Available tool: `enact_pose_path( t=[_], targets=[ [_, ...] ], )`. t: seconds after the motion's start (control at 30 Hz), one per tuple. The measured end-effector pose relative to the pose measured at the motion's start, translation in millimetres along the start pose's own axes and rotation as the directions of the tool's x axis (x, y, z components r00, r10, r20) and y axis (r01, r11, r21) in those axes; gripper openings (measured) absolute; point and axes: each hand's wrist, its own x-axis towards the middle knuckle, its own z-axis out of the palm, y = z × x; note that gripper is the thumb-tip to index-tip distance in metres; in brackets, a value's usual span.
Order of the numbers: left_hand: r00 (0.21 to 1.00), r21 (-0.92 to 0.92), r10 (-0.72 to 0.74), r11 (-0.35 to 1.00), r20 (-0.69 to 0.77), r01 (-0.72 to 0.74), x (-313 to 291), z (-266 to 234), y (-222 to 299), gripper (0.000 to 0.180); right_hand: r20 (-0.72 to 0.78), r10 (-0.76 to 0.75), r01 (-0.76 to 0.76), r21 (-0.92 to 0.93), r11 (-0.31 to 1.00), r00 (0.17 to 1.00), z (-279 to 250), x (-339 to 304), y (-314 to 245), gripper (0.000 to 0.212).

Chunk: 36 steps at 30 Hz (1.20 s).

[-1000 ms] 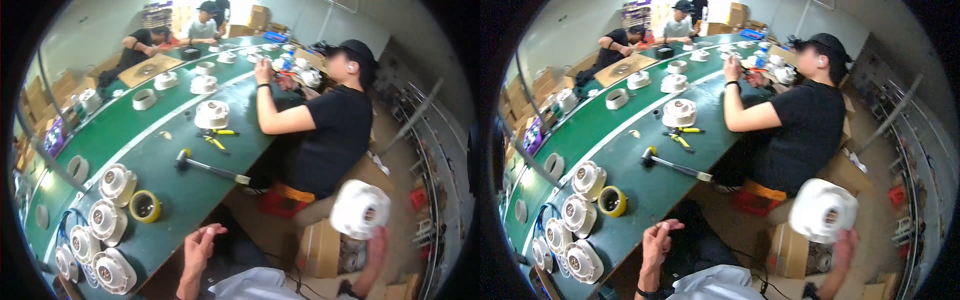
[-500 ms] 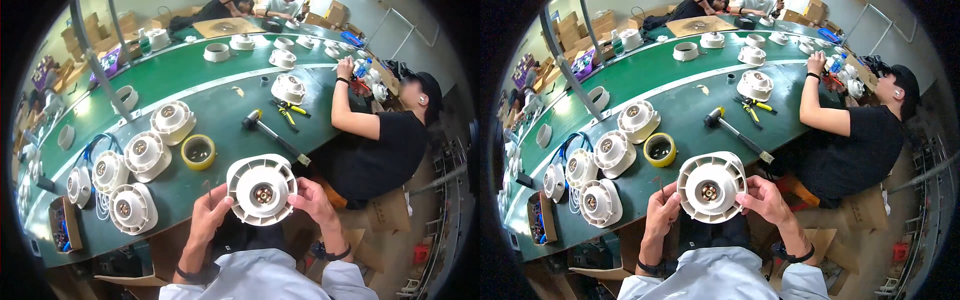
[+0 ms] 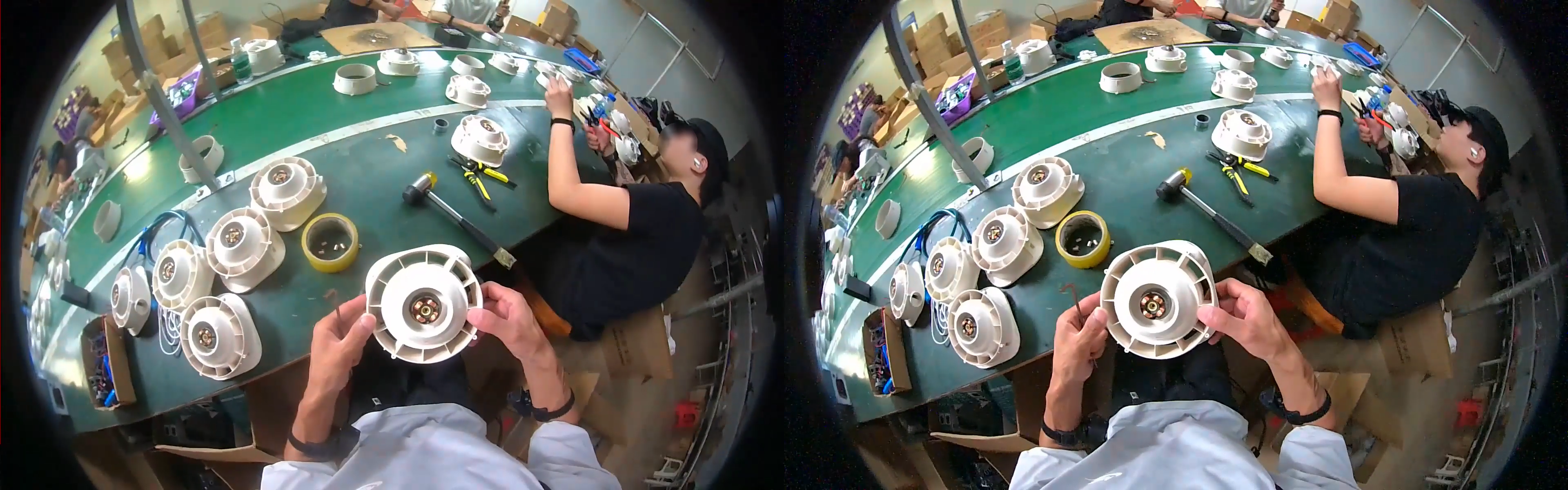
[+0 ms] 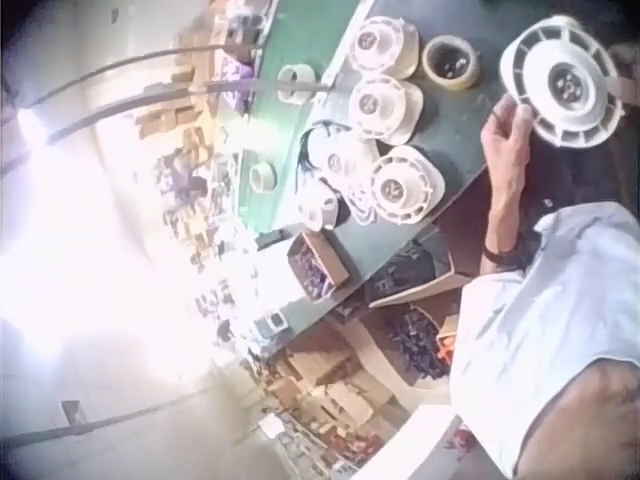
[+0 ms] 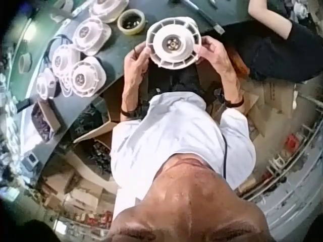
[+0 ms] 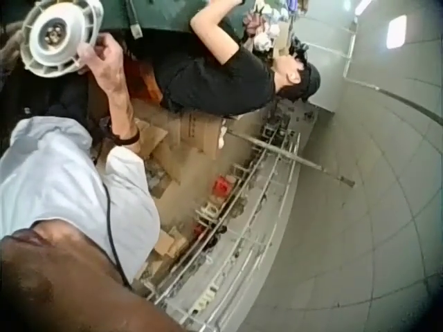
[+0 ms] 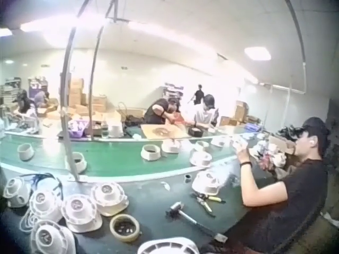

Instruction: Assembling components and using a rubber mallet to hammer parts into white circular plastic housings on an industrial assembly line.

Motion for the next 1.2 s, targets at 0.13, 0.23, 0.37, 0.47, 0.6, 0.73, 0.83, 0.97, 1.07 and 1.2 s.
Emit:
enact_pose_path(
  t=[0.13,0.23,0.37,0.47,0.6,0.73,0.83,0.97,1.07,1.2],
  targets=[
    [0.999,-0.009,0.011,1.0,-0.034,-0.011,3.0,-4.3,9.8,0.049,-0.018,-0.132,0.133,0.022,0.991,0.991,2.8,7.6,-8.4,0.043],
    [0.984,-0.102,0.076,0.99,-0.164,-0.093,7.1,-17.0,18.8,0.04,-0.009,-0.261,0.259,-0.09,0.962,0.965,13.1,18.6,-23.1,0.046],
    [0.975,-0.059,0.063,0.995,-0.215,-0.077,-7.4,-28.3,17.6,0.04,0.016,-0.484,0.433,-0.473,0.767,0.875,32.7,35.1,-46.5,0.053],
    [0.963,-0.111,0.094,0.986,-0.253,-0.125,-9.6,-32.8,17.0,0.044,0.122,-0.69,0.502,-0.775,0.383,0.714,48.8,51.8,-51.7,0.054],
    [0.947,-0.165,0.122,0.97,-0.296,-0.177,-2.5,-38.7,21.1,0.05,0.392,-0.769,0.648,-0.761,0.038,0.505,59.5,88.2,-47.7,0.062],
    [0.922,-0.135,0.119,0.974,-0.368,-0.18,16.6,-36.4,23.5,0.061,0.558,-0.706,0.682,-0.716,-0.145,0.436,57.4,118.0,-37.5,0.061],
    [0.928,-0.135,0.097,0.979,-0.359,-0.154,32.8,-35.7,27.4,0.059,0.665,-0.676,0.703,-0.644,-0.302,0.318,51.7,138.0,-27.8,0.047],
    [0.89,-0.031,0.084,0.994,-0.449,-0.109,51.1,-37.8,25.0,0.048,0.674,-0.676,0.722,-0.623,-0.301,0.3,53.5,157.3,-10.4,0.045],
    [0.896,-0.022,0.103,0.992,-0.432,-0.124,55.8,-40.5,21.5,0.04,0.677,-0.683,0.733,-0.606,-0.308,0.273,52.2,164.9,-0.2,0.044],
    [0.874,0.023,0.175,0.982,-0.453,-0.185,58.7,-44.4,16.5,0.04,0.655,-0.708,0.74,-0.609,-0.287,0.264,51.4,168.4,18.4,0.043]
  ],
)
